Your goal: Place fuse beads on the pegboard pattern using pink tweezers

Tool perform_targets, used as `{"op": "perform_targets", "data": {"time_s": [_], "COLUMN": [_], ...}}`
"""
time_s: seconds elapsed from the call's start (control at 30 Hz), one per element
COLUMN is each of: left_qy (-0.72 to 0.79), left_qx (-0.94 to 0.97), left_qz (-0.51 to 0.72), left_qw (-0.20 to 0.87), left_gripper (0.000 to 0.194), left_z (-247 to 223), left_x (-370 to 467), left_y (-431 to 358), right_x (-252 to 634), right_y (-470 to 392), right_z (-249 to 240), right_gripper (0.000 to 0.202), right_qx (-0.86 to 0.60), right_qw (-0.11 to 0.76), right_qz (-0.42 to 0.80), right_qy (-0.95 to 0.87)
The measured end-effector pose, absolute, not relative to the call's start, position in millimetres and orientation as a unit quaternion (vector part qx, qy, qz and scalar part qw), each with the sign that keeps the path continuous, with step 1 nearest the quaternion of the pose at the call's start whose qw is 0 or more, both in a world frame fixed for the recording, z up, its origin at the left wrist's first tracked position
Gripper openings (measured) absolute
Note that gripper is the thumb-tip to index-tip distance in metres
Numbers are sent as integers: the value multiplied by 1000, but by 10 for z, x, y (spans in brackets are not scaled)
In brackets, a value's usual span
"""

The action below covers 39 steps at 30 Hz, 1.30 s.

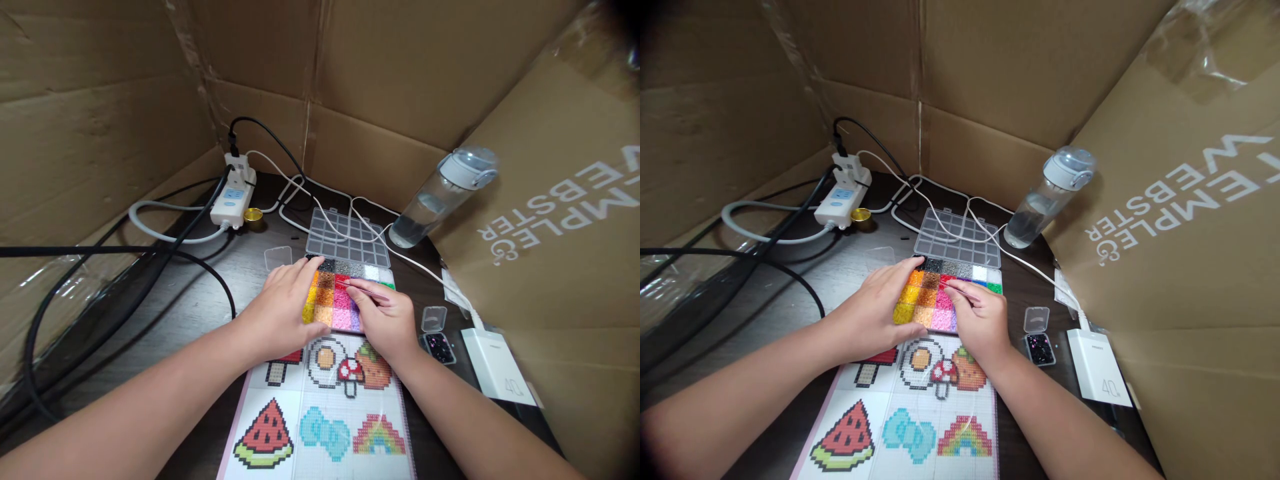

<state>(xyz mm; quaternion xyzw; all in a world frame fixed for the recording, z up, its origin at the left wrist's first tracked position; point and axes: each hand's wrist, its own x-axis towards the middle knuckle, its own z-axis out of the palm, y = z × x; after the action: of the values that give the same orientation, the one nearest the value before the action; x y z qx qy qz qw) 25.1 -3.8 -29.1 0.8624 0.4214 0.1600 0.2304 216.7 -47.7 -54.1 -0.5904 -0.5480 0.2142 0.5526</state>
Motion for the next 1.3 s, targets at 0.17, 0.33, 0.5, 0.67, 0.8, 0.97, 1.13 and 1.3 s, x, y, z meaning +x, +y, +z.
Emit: {"op": "perform_targets", "data": {"time_s": [0.17,0.33,0.5,0.67,0.8,0.97,1.13,1.3], "left_qy": [420,418,414,419,417,416,414,414], "left_qx": [867,870,871,866,869,871,868,869], "left_qz": [152,151,155,156,153,151,172,172], "left_qw": [220,214,214,222,219,215,212,207], "left_gripper": [98,98,97,98,98,99,99,99], "left_z": [-285,-294,-308,-307,-299,-307,-356,-371], "left_x": [263,258,245,254,252,237,230,236], "left_y": [-37,-35,-34,-32,-38,-47,-47,-47], "right_x": [2169,2168,2171,2188,2194,2194,2196,2199], "right_y": [-471,-462,-462,-469,-483,-495,-498,-498], "right_z": [-547,-552,-552,-555,-556,-550,-541,-552], "right_gripper": [11,11,11,11,12,13,12,12], "right_qx": [-590,-591,-589,-596,-607,-612,-613,-616], "right_qw": [551,547,549,550,548,558,562,561], "right_qz": [210,210,212,208,218,231,228,224], "right_qy": [-550,-555,-554,-547,-532,-511,-507,-507]}}
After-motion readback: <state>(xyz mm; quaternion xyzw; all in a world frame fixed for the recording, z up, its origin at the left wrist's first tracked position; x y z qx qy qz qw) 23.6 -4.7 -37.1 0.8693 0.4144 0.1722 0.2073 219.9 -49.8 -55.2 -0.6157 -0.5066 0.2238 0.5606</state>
